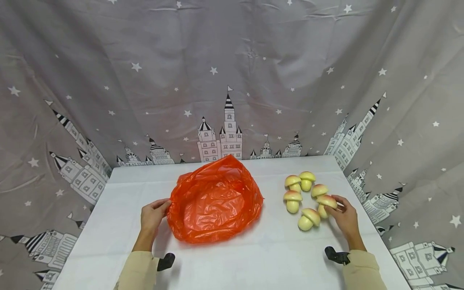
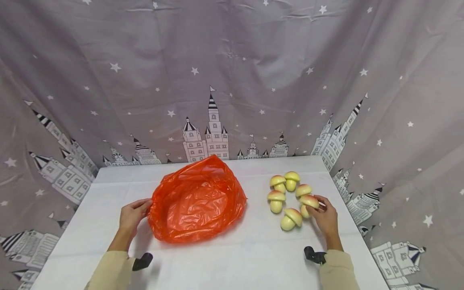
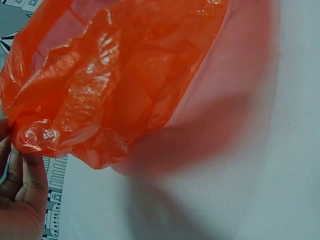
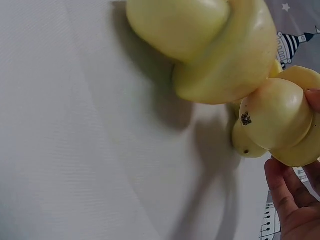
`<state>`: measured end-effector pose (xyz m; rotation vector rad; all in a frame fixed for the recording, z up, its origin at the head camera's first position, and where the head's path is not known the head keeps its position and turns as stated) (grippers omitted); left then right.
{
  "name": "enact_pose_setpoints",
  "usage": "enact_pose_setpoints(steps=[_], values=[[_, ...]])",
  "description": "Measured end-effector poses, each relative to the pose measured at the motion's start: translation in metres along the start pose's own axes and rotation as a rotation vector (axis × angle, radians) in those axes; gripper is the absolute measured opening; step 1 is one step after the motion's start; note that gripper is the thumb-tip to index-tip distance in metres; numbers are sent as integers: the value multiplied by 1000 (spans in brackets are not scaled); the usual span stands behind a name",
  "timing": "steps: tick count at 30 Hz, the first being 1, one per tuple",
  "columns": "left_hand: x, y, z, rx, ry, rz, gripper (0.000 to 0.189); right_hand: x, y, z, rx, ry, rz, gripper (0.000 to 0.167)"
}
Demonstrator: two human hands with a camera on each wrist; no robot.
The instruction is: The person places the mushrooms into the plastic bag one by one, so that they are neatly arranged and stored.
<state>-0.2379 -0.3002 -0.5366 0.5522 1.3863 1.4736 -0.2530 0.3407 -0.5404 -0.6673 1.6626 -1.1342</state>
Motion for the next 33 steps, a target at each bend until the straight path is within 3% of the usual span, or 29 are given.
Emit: enact_pose_setpoints(steps=[6, 13, 16, 20, 24, 29, 31, 33], values=[[1, -11, -10, 10, -25, 70, 39, 0, -15, -6, -38, -14, -8, 48], [2, -1, 2, -19, 4, -6, 40, 7, -26, -11, -54, -40, -24, 49], [1, -23, -12, -56, 31, -5, 43, 15, -32, -13, -57, -72, -20, 50], [2, -65, -47, -66, 52, 4, 49, 29, -46, -16, -71, -137, -27, 50], [4, -86, -68, -59, 68, -2, 48, 43, -62, -18, -95, -202, -53, 51], [3, -83, -66, -68, 67, -4, 44, 63, -78, -19, -124, -270, -80, 52], [4, -71, -59, -44, 9, 48, 40, 70, -84, -19, -139, -290, -73, 53], [4, -70, -59, -37, 9, 56, 39, 77, -89, -19, -158, -315, -72, 52]])
Point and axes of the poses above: each hand's wrist, its own z-axis away from the middle knuckle, its own x-axis out of the palm, y = z × x, the point moved 9 cm from there along -z, towards the middle knuckle, and after that the axes turned 4 degrees about y, right-handed, at the moved point
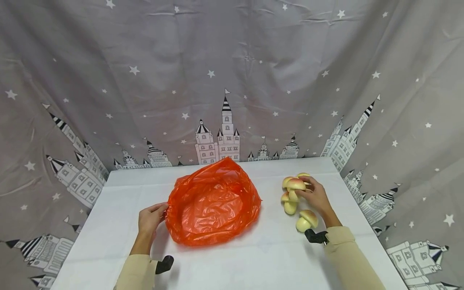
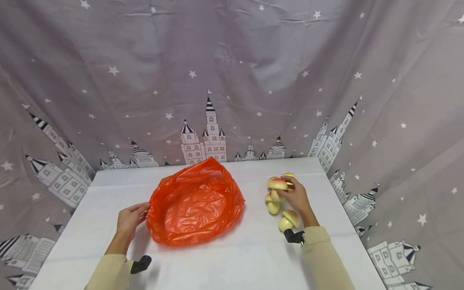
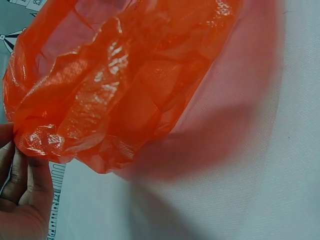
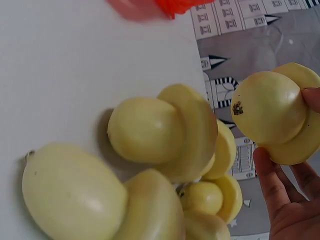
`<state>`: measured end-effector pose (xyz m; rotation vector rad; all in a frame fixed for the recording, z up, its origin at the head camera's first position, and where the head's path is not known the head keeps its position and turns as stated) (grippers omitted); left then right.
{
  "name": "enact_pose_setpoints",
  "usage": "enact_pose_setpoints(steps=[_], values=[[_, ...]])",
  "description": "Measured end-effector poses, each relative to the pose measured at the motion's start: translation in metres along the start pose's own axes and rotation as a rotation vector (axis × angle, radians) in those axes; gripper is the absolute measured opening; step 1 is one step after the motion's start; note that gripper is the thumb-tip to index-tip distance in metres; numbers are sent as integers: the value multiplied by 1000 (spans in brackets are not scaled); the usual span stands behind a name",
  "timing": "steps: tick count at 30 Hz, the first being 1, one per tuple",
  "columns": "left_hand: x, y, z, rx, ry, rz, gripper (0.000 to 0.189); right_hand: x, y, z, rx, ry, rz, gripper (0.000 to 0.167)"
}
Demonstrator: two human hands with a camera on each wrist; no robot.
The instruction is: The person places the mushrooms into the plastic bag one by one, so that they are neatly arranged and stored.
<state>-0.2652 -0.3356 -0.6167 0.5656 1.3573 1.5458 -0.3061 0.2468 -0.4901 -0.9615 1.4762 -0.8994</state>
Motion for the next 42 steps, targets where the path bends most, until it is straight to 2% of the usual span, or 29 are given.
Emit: enact_pose_setpoints(steps=[3, 5, 9, 13, 17, 20, 22, 25, 30, 32, 37, 42], values=[[-1, -3, -4, -4, 13, -2, 37, 12, -6, -6, -34, -37, -8, 51], [-2, -13, -12, -25, 75, -57, 41, 20, -10, -10, -48, -60, -35, 51], [-3, -19, -18, -28, 82, -58, 43, 34, -15, -17, -33, -97, -72, 51], [-4, -18, -17, -15, 81, -57, 42, 49, -24, -21, -15, -138, -108, 51], [-3, 4, 6, -16, 19, -12, 42, 59, -45, -21, -10, -163, -153, 50], [-2, 30, 32, -24, -34, 10, 44, 65, -62, -18, -14, -173, -130, 50], [-1, 45, 46, -21, -35, 1, 44, 70, -70, -17, -19, -176, -116, 49], [0, 60, 58, 4, -38, -15, 41, 77, -76, -17, -12, -185, -110, 49], [2, 60, 59, -23, -49, -47, 40, 93, -64, -33, -44, -194, -96, 50], [2, 55, 54, -15, -53, -6, 38, 99, -60, -38, -70, -194, -88, 49], [1, 60, 56, 20, -42, 11, 38, 111, -70, -39, -89, -187, -85, 47], [0, 66, 63, 1, -15, -54, 39, 126, -81, -37, -111, -209, -86, 47]])
Point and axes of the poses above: each hand's wrist, its own z-axis away from the middle knuckle, its own x-axis out of the palm, y = z × x, the point moved 9 cm from there along -z, towards the middle knuckle, and after that the axes turned 4 degrees about y, right-handed, at the moved point
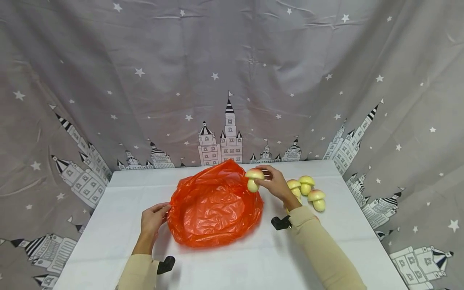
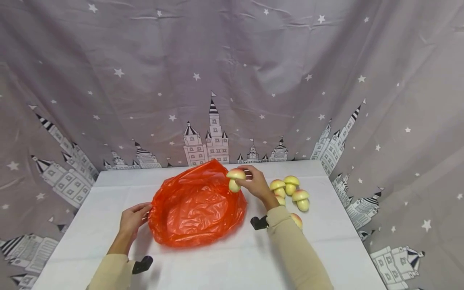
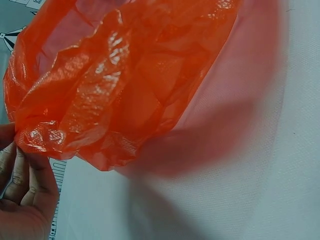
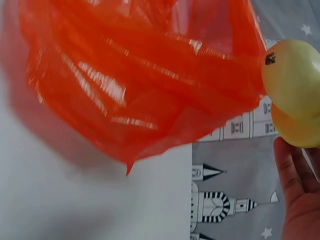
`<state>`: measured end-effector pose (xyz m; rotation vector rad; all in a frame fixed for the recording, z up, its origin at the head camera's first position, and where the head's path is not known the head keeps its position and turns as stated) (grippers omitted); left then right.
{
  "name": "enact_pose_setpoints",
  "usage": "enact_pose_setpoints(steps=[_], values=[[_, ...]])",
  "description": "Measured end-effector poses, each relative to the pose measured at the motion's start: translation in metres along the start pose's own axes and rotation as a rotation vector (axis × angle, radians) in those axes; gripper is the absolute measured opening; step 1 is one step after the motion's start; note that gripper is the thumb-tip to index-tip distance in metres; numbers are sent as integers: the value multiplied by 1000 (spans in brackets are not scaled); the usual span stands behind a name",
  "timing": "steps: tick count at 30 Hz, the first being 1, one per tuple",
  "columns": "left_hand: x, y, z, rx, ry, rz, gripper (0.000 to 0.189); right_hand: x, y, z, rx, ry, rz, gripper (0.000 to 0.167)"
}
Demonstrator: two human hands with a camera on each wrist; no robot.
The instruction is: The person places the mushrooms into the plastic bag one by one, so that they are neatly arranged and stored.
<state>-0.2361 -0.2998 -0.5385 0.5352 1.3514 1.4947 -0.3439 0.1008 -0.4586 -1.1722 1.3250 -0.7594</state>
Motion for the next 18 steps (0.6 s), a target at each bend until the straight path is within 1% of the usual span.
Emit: enact_pose_setpoints(steps=[1, 3, 6, 8, 10, 13, 15, 16, 17, 18], values=[[0, -1, 0, -2, 0, 0, 40, 3, -2, 0, -5, -7, 1, 47], [1, -8, -6, 4, -8, 36, 41, 10, -5, -1, -9, -23, 1, 46], [0, -23, -21, 4, 2, 86, 39, 22, -12, -3, -23, -47, 0, 44], [0, -29, -27, 1, -4, 117, 39, 30, -16, -5, -36, -59, -7, 45], [0, -29, -26, -3, -1, 115, 39, 38, -20, -6, -54, -69, -21, 45], [1, -14, -12, -7, -4, 80, 39, 51, -23, -9, -70, -86, -34, 47], [1, -9, -8, -8, 7, 50, 39, 61, -24, -11, -71, -103, -39, 47], [0, -9, -7, -16, 23, 38, 39, 65, -24, -11, -70, -112, -34, 47], [0, -14, -10, -28, 37, 36, 37, 70, -24, -12, -67, -121, -31, 47], [1, -22, -18, -20, 37, 40, 38, 75, -24, -13, -63, -129, -29, 47]])
Point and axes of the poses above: each hand's wrist, its own z-axis away from the middle knuckle, its own x-axis out of the palm, y = z × x, the point moved 9 cm from there along -z, towards the middle knuckle, and after that the axes turned 4 degrees about y, right-handed, at the moved point
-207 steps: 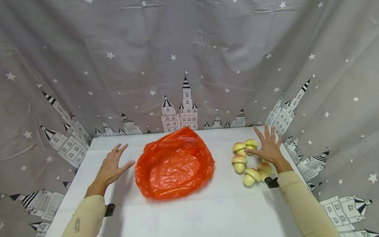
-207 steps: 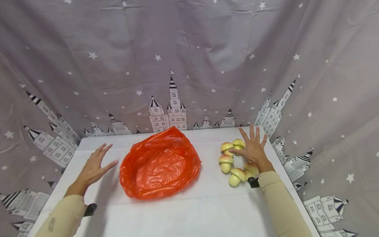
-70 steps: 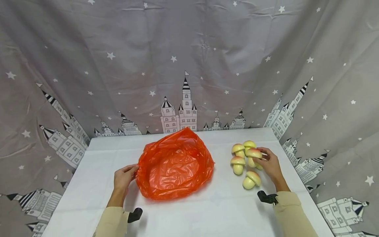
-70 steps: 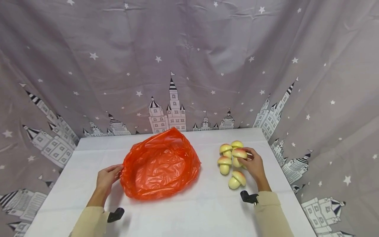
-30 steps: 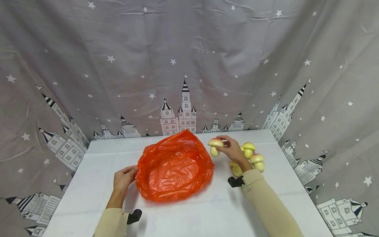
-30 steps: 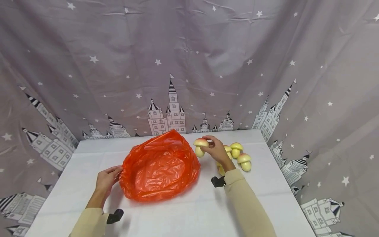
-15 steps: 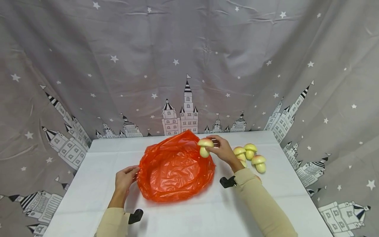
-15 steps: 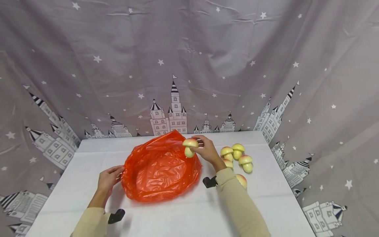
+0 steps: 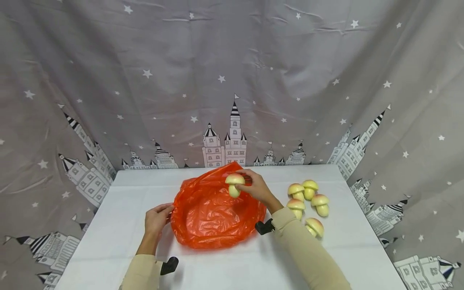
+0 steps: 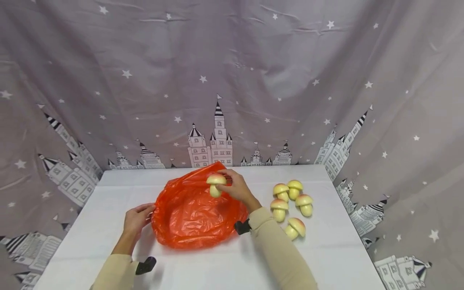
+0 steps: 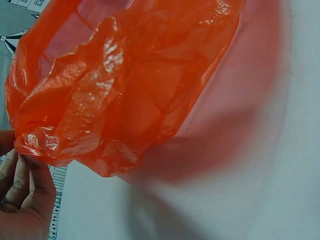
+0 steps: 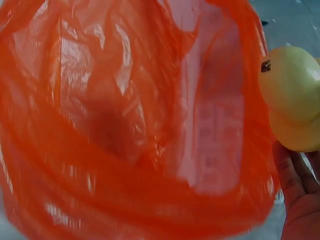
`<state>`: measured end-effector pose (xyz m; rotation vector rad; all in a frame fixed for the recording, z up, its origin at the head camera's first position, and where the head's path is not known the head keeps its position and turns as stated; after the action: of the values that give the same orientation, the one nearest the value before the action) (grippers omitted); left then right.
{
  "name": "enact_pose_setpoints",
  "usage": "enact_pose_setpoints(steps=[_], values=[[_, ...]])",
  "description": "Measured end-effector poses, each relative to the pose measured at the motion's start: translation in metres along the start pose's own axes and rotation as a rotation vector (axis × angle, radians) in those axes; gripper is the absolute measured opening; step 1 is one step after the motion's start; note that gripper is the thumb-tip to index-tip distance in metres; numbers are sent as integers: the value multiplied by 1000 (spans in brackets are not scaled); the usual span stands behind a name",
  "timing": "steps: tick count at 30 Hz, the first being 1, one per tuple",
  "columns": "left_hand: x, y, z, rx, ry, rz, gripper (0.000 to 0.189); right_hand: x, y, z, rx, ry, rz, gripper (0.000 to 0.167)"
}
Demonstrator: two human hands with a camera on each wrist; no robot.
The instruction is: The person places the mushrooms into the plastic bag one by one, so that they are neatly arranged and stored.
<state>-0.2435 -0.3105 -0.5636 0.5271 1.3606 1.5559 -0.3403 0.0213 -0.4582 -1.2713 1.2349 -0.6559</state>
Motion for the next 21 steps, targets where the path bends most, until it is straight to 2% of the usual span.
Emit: enact_pose_setpoints(steps=[4, 6, 13, 18, 21], values=[[2, -33, -34, 34, 22, 1, 41, 19, -2, -5, -5, -22, 54, 47], [2, -34, -38, 56, 5, 0, 43, 28, -4, -8, -7, -34, 81, 46], [-3, 10, 7, 48, -34, 33, 37, 60, -1, -17, -8, -74, 107, 45], [-4, 24, 20, 46, -28, 4, 35, 79, 10, -22, 3, -88, 113, 45], [-5, 23, 20, 33, -11, 4, 32, 88, 19, -23, 51, -91, 119, 46]])
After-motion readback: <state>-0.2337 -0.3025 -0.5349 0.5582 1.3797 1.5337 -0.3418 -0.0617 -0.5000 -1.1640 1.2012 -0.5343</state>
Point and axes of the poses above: each hand's wrist, its own z-axis away from the middle knuckle, its own x-axis out of the palm, y = z × x, the point moved 9 cm from there along -z, towards the middle knuckle, and after that the axes turned 4 degrees about y, right-handed, at the moved point
